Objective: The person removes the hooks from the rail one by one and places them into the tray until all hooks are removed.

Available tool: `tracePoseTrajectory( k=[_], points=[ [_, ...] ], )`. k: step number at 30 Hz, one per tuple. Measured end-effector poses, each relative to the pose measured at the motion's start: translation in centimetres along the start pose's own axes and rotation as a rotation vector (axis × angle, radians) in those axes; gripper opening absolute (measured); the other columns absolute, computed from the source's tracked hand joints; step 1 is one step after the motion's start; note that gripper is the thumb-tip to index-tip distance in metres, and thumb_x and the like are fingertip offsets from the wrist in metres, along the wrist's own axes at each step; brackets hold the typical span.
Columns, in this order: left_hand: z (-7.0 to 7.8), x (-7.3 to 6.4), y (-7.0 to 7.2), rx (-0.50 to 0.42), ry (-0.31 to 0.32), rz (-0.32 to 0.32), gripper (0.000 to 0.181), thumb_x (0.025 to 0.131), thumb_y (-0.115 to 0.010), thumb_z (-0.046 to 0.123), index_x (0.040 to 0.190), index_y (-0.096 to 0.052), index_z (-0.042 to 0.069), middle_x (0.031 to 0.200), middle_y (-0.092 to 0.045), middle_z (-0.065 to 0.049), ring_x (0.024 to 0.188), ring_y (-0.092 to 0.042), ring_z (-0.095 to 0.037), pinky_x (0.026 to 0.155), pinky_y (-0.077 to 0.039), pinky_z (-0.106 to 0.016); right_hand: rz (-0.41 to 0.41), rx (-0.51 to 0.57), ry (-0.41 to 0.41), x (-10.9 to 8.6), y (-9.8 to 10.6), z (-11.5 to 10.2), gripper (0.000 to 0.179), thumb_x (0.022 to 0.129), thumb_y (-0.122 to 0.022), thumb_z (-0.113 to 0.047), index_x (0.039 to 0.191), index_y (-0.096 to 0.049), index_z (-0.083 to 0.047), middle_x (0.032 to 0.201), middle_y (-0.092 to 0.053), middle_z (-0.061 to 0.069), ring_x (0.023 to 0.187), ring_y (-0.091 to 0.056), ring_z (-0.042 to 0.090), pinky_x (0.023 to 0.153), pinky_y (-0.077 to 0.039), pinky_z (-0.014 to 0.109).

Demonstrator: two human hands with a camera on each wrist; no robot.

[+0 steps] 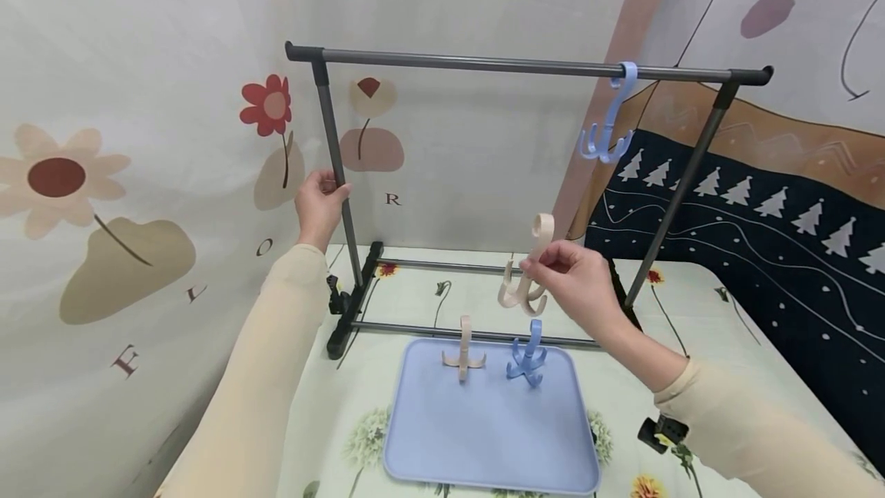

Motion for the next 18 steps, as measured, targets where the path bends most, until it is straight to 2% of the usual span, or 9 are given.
tracePoseTrajectory(
  k=[6,13,18],
  points=[
    [0.0,-0.1,0.0,-0.004,0.0,0.004,0.03,0.098,-0.065,0.018,0.123,-0.056,0.005,0.118,-0.061,-0.012,0.109,-0.059,-0.024,0.098,-0.044,-0.04,-0.047,0.059,-0.015,-1.2,-2.3,1.0,0.013,0.088,-0.077,-0.015,0.091,-0.071,-0.004,0.082,-0.07,0.007,0.076,-0.067,0.02,0.067,-0.056,0.026],
    [-0.1,0.0,0.1,0.0,0.006,0.007,0.03,0.098,-0.064,0.019,0.124,-0.056,0.005,0.117,-0.061,-0.012,0.109,-0.058,-0.023,0.097,-0.044,-0.04,-0.116,0.067,-0.037,-3.3,-5.0,2.0,0.013,0.087,-0.078,-0.016,0.083,-0.069,-0.008,0.077,-0.069,0.003,0.071,-0.064,0.023,0.06,-0.052,0.025],
    [-0.2,0.2,0.0,0.001,0.001,-0.001,0.03,0.098,-0.064,0.019,0.123,-0.056,0.005,0.117,-0.061,-0.012,0.109,-0.059,-0.023,0.097,-0.045,-0.039,-0.15,0.066,-0.092,-4.6,-6.8,3.2,0.014,0.086,-0.079,-0.015,0.079,-0.068,-0.01,0.075,-0.069,0.0,0.071,-0.066,0.023,0.06,-0.052,0.026]
  ],
)
Point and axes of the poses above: each hand's wrist, its own x-axis towards the middle knuckle, its own y-axis out of the back of the hand, z = x × y, the point moved 6 cm from there along x, towards the middle knuckle
